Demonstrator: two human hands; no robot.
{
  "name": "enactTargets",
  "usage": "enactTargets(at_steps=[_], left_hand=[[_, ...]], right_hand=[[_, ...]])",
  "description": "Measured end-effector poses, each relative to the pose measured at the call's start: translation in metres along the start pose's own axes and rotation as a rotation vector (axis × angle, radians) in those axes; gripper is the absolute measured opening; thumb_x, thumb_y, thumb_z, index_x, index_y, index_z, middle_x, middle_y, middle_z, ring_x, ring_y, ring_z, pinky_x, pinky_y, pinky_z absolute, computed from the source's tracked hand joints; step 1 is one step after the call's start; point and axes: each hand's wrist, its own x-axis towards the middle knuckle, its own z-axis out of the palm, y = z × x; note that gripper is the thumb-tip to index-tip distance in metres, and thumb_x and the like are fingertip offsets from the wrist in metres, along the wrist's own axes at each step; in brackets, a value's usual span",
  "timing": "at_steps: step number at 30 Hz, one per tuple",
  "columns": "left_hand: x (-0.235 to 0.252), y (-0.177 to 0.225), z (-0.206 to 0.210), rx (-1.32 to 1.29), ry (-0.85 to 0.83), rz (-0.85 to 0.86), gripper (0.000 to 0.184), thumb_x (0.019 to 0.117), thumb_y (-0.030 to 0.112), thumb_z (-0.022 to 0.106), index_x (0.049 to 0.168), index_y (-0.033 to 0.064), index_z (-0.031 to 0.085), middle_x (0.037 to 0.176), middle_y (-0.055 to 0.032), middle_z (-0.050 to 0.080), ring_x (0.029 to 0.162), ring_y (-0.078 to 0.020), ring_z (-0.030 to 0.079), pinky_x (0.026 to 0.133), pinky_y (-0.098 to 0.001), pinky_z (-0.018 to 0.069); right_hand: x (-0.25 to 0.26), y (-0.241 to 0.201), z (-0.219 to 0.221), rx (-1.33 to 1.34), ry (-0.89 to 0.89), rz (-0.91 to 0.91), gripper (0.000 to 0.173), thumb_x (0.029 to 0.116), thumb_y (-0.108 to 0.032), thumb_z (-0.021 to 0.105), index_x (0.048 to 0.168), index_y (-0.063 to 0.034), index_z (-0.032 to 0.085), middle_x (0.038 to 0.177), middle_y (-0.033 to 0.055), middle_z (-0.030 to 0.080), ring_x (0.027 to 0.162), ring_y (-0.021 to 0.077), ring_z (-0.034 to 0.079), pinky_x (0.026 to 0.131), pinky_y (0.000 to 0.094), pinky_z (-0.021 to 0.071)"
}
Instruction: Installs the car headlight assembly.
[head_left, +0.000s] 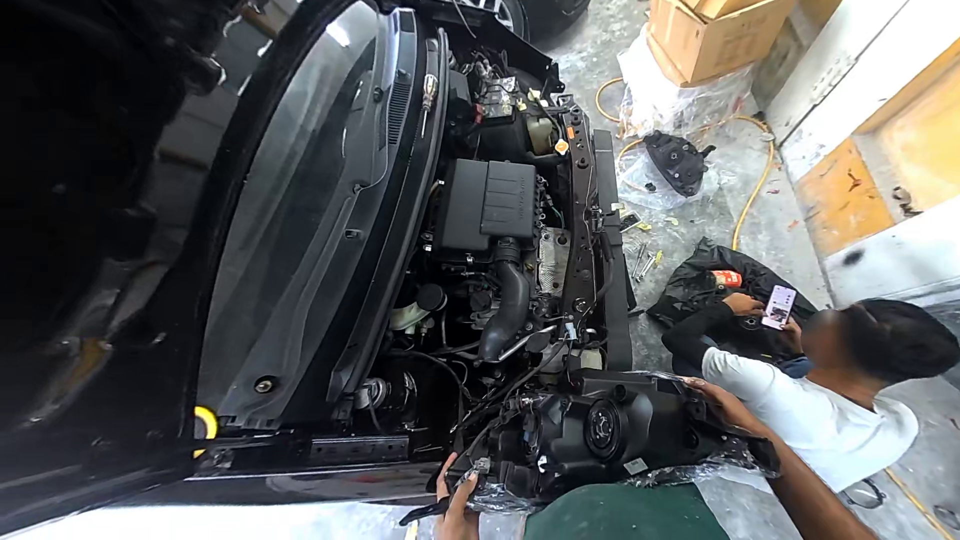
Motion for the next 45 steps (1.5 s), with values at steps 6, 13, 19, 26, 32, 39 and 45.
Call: enactTargets(at_steps=[6,13,19,26,32,39,45], left_hand=[[-0.003,0.002,0.004,0.001,0.025,-0.015,0.071,0.0901,0.008,0.058,0.156,0.0136,0.032,0.13,-0.0137,0.059,0.102,-0.0191,0.066,0.081,-0.0368,0.0596],[0.002,-0.003,0.001,-0.027,0.024,0.007,0.074,0.0872,0.009,0.063,0.156,0.0118,0.035,0.133,-0.0166,0.059,0.107,-0.0237,0.065,0.082,-0.0402,0.0596],[0.001,0.0,0.001,-0.022,0.002,-0.001,0.078,0.0852,0.014,0.067,0.156,0.0111,0.034,0.135,-0.0187,0.058,0.111,-0.0275,0.064,0.085,-0.0429,0.0593],[0.002,-0.002,0.0,-0.02,-0.002,-0.009,0.08,0.0843,0.016,0.068,0.156,0.0111,0.034,0.136,-0.0194,0.058,0.113,-0.0291,0.064,0.087,-0.0444,0.0589],[0.001,-0.002,0.003,-0.019,0.008,-0.018,0.082,0.0832,0.017,0.07,0.157,0.0123,0.034,0.137,-0.0189,0.058,0.114,-0.029,0.064,0.087,-0.0444,0.0589],[0.0,-0.002,0.003,-0.02,0.006,0.003,0.08,0.0837,0.014,0.068,0.156,0.0104,0.034,0.135,-0.0189,0.058,0.112,-0.0281,0.064,0.085,-0.0439,0.0594],[-0.001,-0.002,0.005,-0.001,0.004,0.015,0.076,0.0861,0.01,0.062,0.156,0.0107,0.031,0.133,-0.0128,0.058,0.107,-0.0188,0.065,0.083,-0.0362,0.0596]], right_hand=[[0.012,0.017,-0.01,0.008,-0.044,0.062,0.035,0.1101,-0.021,0.039,0.127,-0.0002,0.062,0.116,0.0046,0.067,0.103,0.0005,0.059,0.092,0.0215,0.0486],[0.02,0.043,-0.021,0.006,-0.086,-0.092,0.038,0.1082,-0.025,0.044,0.13,0.0002,0.062,0.122,0.0061,0.068,0.11,0.0017,0.061,0.097,0.0237,0.05],[0.012,0.021,-0.006,0.085,0.037,0.068,0.033,0.1078,-0.024,0.045,0.128,-0.0037,0.063,0.114,0.001,0.068,0.1,-0.0018,0.061,0.088,0.0193,0.0508],[0.014,0.019,-0.014,0.024,-0.012,0.054,0.032,0.1076,-0.019,0.045,0.126,0.0,0.063,0.112,0.0018,0.067,0.097,-0.0032,0.06,0.087,0.0179,0.0498],[0.02,0.032,-0.021,0.073,-0.063,0.036,0.034,0.1079,-0.025,0.044,0.126,-0.0046,0.064,0.111,-0.0028,0.07,0.098,-0.0051,0.062,0.088,0.0168,0.0511],[0.019,0.039,-0.025,0.028,-0.084,-0.054,0.039,0.1076,-0.027,0.043,0.131,-0.0027,0.062,0.119,0.0016,0.07,0.106,0.0007,0.063,0.093,0.0221,0.0518],[0.005,0.019,-0.012,0.1,-0.01,0.032,0.036,0.1094,-0.022,0.039,0.131,-0.0037,0.062,0.119,0.0023,0.069,0.106,0.0025,0.063,0.094,0.0235,0.0522]])
